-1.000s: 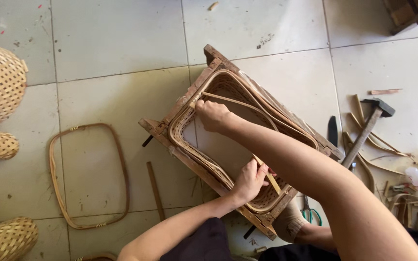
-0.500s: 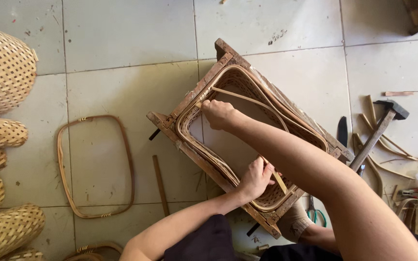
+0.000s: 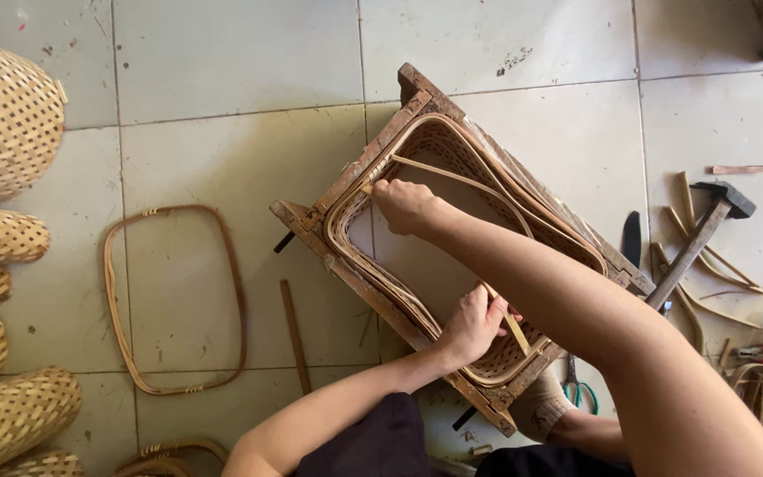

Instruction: The person inserts thin wooden strips into a rectangular basket frame held in a wooden jig. They use a hammer to tap the strips into place and adjust the frame as needed.

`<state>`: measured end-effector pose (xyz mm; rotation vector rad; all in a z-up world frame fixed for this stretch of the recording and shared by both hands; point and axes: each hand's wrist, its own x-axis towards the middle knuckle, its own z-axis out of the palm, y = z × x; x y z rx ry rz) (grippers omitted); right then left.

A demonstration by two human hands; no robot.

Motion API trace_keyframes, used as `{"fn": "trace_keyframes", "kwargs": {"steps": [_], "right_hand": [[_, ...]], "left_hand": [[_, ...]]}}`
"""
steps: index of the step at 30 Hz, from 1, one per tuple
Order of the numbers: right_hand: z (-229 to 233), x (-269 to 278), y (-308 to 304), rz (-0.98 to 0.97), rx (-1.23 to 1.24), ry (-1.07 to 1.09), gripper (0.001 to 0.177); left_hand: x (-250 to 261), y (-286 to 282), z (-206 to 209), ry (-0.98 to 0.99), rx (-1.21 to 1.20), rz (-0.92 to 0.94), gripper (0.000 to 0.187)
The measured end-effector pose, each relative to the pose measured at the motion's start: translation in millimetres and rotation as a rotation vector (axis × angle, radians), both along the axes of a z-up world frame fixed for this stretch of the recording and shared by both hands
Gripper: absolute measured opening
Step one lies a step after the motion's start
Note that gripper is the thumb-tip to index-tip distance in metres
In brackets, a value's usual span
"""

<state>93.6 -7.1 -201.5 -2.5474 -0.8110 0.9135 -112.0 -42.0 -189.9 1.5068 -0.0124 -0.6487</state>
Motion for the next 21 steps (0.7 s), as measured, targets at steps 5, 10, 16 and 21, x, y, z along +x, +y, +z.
{"fn": "trace_keyframes", "kwargs": {"steps": [5,10,16,21], "right_hand": [[25,-2,-11,0.023,-0.051,-0.041,0.027],[49,-9,-120,0.414,0.075,-0.588,0.063],[14,-113,-350,1.355,-0.479,-0.377,0.025],[-64,-265,-358,-0.495,0.127,0.603,0.052]], "left_hand": [[17,-2,-21,-0.230,0.083,0.017,0.033],[44,-11,-40,-0.004,0.472,-0.137,0.054],[62,50,20,-0.310,0.577,-0.499,0.050],[54,142,62,-0.739,0.701,-0.804,0.097]]}}
